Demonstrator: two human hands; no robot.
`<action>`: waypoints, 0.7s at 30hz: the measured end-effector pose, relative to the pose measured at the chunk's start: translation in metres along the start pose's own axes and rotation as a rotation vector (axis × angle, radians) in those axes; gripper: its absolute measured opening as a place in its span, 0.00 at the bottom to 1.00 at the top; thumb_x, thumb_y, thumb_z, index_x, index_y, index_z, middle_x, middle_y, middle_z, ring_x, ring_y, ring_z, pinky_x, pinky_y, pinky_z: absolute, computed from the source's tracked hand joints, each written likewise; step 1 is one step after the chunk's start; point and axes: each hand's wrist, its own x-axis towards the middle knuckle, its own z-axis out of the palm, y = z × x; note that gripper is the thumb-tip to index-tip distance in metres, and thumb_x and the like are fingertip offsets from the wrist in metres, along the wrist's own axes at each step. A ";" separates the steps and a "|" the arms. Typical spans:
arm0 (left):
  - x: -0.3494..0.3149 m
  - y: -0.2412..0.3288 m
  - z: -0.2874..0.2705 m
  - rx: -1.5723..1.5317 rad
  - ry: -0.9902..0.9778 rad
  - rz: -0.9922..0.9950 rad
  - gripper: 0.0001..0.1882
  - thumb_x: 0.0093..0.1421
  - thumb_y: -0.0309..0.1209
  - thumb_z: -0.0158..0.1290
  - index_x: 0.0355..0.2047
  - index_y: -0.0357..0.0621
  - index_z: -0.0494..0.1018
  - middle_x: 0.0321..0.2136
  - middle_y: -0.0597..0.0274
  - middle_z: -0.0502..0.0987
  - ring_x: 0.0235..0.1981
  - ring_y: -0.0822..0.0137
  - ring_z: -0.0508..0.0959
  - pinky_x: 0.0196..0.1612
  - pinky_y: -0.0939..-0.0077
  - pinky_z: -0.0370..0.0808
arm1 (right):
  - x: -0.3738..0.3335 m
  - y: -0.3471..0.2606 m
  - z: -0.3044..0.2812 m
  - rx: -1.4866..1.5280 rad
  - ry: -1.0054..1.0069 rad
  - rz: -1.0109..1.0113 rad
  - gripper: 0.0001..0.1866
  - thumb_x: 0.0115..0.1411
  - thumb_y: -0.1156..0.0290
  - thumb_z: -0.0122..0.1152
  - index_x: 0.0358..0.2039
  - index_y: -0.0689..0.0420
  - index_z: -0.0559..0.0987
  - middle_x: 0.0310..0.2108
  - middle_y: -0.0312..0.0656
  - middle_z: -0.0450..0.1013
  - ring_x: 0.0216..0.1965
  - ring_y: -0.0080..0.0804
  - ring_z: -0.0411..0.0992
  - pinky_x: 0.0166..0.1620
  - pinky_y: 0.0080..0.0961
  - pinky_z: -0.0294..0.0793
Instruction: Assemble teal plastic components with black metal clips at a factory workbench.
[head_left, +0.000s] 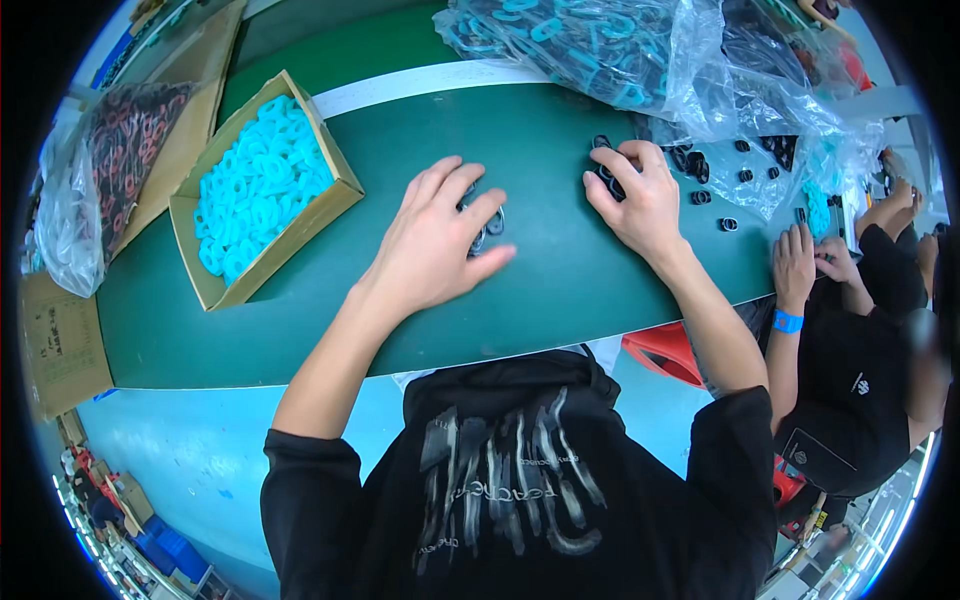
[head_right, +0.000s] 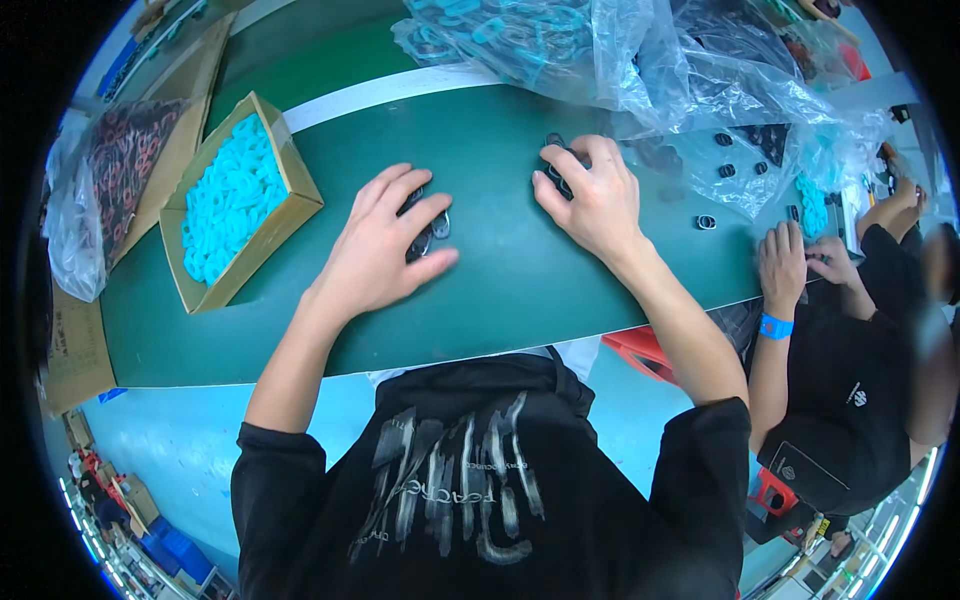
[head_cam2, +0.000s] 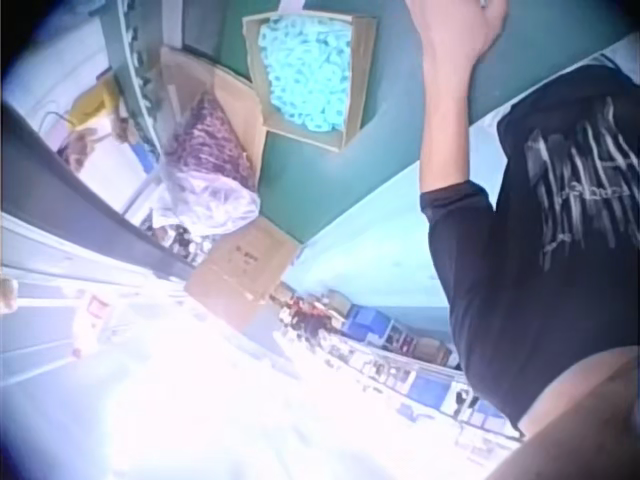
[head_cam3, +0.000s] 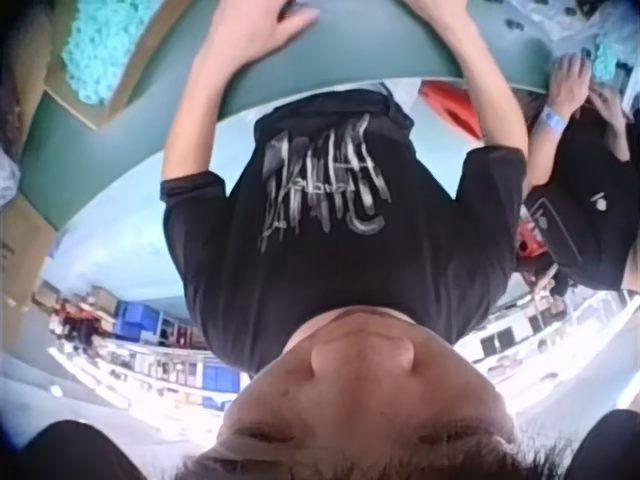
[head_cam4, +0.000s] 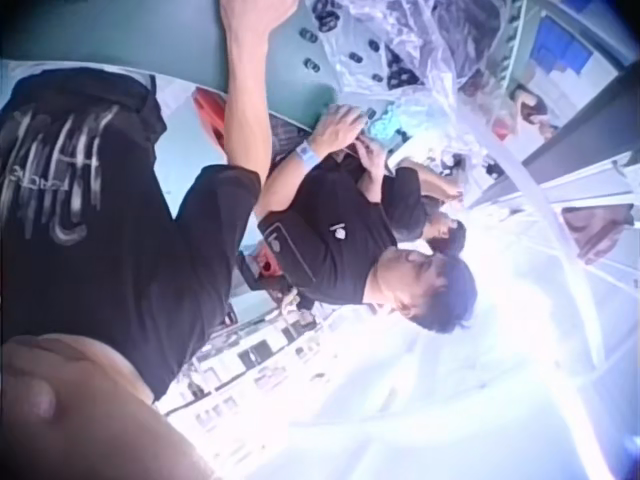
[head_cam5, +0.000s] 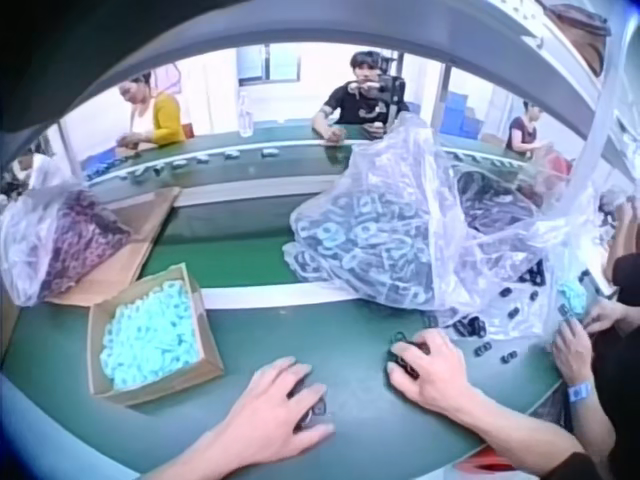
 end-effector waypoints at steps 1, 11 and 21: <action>-0.004 0.005 -0.005 -0.004 -0.001 0.004 0.30 0.52 0.46 0.67 0.53 0.46 0.77 0.59 0.43 0.70 0.64 0.40 0.65 0.65 0.46 0.64 | -0.002 0.002 -0.001 0.037 0.050 0.018 0.15 0.53 0.68 0.73 0.42 0.54 0.84 0.38 0.46 0.73 0.37 0.42 0.75 0.37 0.34 0.77; -0.040 0.011 0.000 0.111 -0.004 -0.009 0.34 0.48 0.52 0.69 0.54 0.57 0.76 0.60 0.46 0.67 0.61 0.39 0.64 0.63 0.44 0.63 | 0.003 -0.004 -0.027 0.352 0.295 0.102 0.13 0.56 0.74 0.66 0.43 0.61 0.82 0.42 0.48 0.77 0.43 0.38 0.75 0.47 0.30 0.74; -0.035 0.018 0.000 0.168 0.014 -0.002 0.29 0.52 0.48 0.66 0.55 0.63 0.76 0.60 0.47 0.67 0.60 0.40 0.65 0.62 0.46 0.63 | 0.135 0.099 -0.072 0.427 0.530 0.316 0.10 0.63 0.67 0.62 0.42 0.57 0.84 0.38 0.46 0.81 0.41 0.34 0.78 0.49 0.31 0.74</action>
